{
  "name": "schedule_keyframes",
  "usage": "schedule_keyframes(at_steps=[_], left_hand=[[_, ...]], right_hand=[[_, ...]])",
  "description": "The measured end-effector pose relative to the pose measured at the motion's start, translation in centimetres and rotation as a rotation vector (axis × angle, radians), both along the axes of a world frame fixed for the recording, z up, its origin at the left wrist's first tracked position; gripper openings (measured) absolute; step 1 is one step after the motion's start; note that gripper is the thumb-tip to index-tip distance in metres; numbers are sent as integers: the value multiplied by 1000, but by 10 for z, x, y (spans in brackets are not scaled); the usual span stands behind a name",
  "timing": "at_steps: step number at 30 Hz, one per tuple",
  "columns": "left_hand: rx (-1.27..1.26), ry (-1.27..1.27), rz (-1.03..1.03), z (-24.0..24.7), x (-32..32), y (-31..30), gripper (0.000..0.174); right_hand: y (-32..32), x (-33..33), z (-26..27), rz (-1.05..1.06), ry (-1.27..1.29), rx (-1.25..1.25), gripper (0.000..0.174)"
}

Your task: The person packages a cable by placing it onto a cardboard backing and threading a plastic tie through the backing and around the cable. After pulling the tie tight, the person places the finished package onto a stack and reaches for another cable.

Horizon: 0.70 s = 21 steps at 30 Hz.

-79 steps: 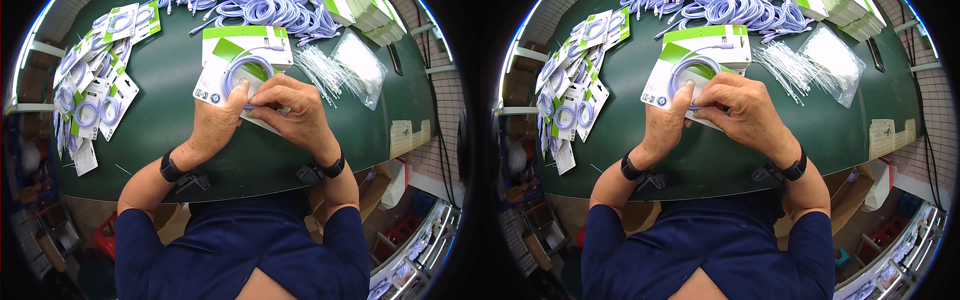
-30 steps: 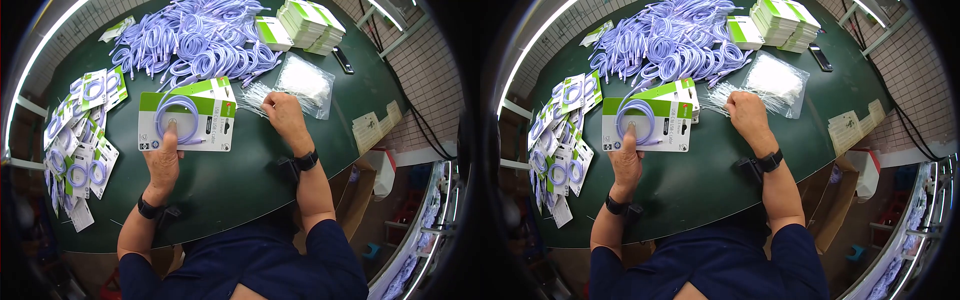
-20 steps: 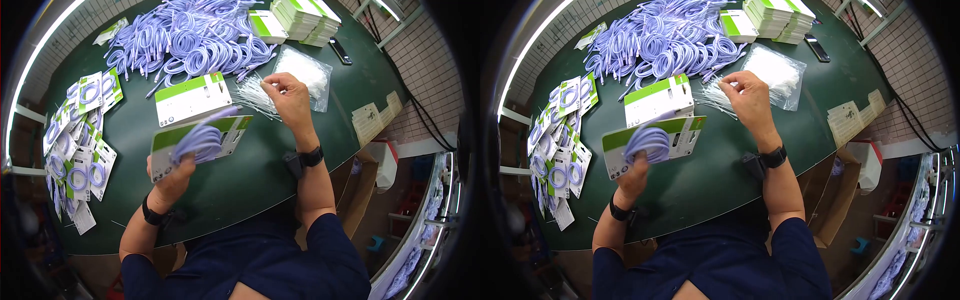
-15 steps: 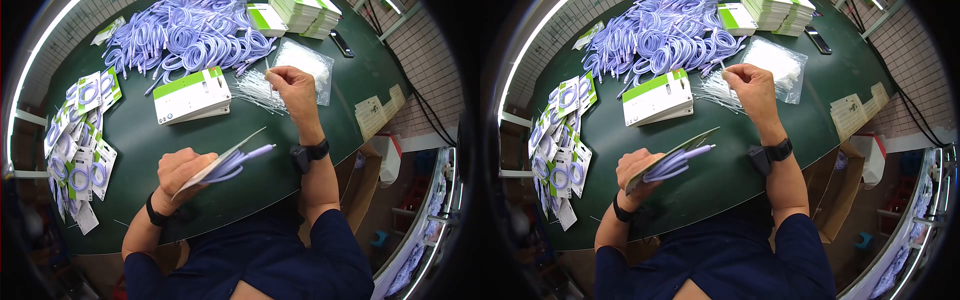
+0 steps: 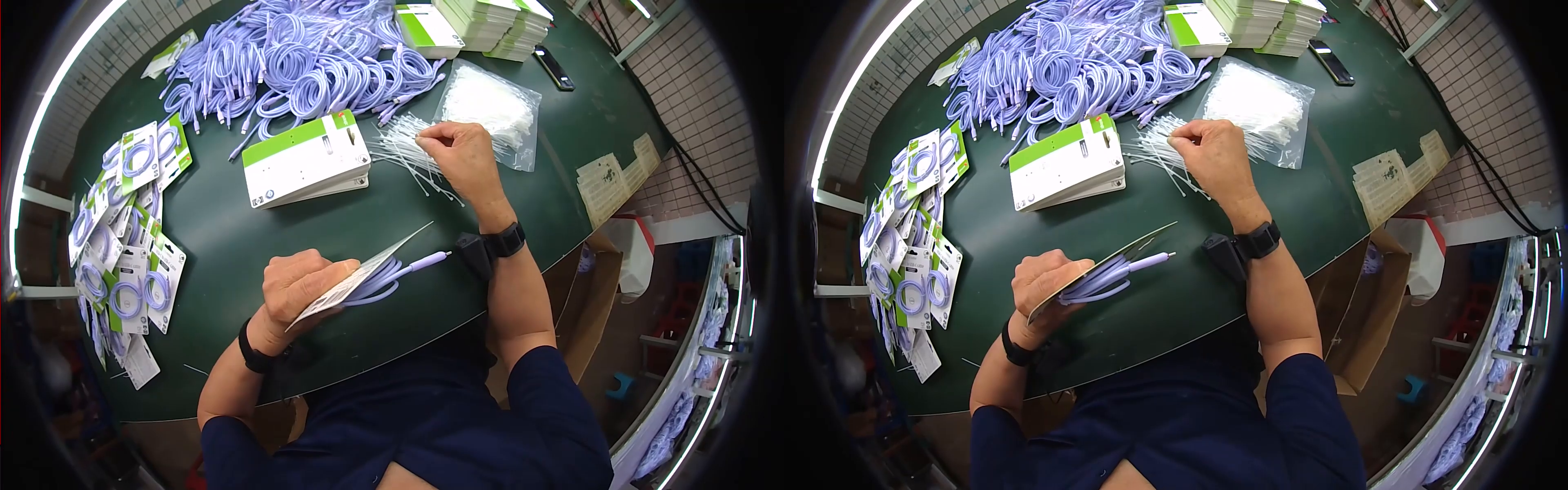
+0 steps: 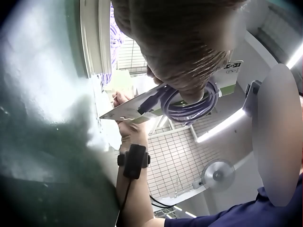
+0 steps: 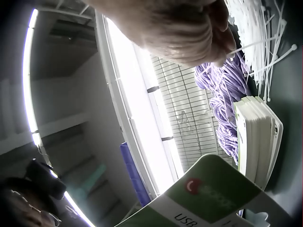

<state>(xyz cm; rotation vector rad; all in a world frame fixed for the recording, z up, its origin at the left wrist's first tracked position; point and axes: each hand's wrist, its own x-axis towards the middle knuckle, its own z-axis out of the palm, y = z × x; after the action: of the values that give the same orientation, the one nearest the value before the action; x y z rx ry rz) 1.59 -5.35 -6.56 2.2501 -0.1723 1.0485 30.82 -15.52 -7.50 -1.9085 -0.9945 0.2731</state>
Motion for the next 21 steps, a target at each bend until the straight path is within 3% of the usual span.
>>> schedule_keyframes(at_steps=[2,6,9,13,21], left_hand=[[-5,-4,-4,2,0,-1,32],[53,-31,-9,3,-1,-3,32],[165,-22,-21,9,-2,-4,35],[301,41,-42,16,-13,-8,38],[443,77,-38,15,-24,-12,41]], right_hand=[[0,0,0,-2,9,-6,14],[6,-4,4,-27,257,286,11],[2,-11,13,97,535,398,11],[-1,-29,17,270,821,416,12],[-3,-50,24,440,905,243,16]])
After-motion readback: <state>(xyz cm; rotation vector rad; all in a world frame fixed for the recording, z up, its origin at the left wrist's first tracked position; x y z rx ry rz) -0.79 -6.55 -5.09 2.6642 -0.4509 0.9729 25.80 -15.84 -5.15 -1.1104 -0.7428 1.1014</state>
